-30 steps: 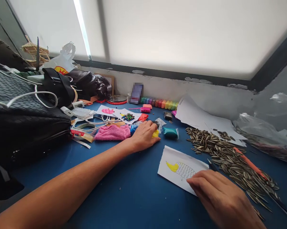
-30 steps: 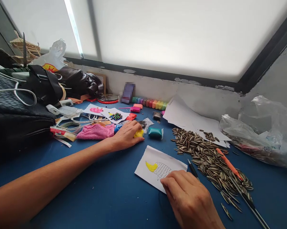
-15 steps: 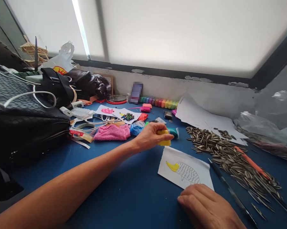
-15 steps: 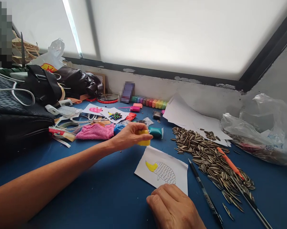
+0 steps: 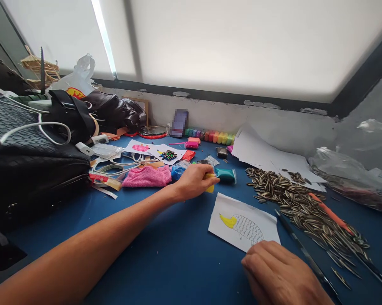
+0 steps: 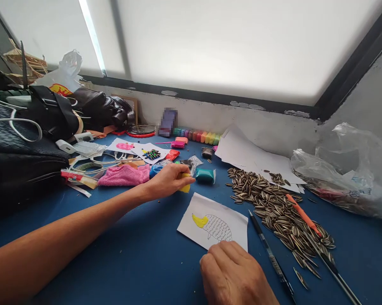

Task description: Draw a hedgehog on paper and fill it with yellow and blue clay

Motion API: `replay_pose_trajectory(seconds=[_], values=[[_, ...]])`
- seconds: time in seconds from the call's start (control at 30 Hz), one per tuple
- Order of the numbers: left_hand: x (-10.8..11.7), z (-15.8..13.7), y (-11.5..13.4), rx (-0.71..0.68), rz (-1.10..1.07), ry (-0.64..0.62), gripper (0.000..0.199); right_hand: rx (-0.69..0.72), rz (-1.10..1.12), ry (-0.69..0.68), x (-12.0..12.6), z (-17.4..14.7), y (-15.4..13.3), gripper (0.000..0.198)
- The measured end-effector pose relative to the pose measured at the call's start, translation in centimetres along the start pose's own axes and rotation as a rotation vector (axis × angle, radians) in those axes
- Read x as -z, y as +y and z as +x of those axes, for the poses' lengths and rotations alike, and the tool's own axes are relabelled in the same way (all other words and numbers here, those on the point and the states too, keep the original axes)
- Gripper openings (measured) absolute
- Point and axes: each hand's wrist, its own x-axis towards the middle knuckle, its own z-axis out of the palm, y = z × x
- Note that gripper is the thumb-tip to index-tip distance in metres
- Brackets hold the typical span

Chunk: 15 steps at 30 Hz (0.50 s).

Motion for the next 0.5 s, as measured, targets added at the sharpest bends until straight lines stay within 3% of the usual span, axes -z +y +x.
replay_pose_trajectory(seconds=[0.1,0.23,0.33,0.4,0.5], values=[[-0.3,0.0,0.3,-0.001,-0.024,-0.056,0.032,-0.027,-0.225,0.07,1.0,0.3,2.1,0.032],[-0.2,0.3,-0.2,0.02,0.049,-0.018,0.033,-0.229,-0.497,-0.034,2.4,-0.4,6.3,0.03],[0.0,0.4,-0.7,0.01,0.172,0.071,0.022,-0.332,-0.561,-0.112,2.6,-1.9,8.7,0.023],[0.1,0.3,-0.7,-0.047,0.247,0.11,0.028,-0.375,-0.544,-0.164,2.6,-2.7,9.5,0.027],[-0.1,-0.2,0.1,-0.179,0.299,0.064,0.031,-0.385,-0.491,-0.219,2.5,-3.5,9.9,0.025]])
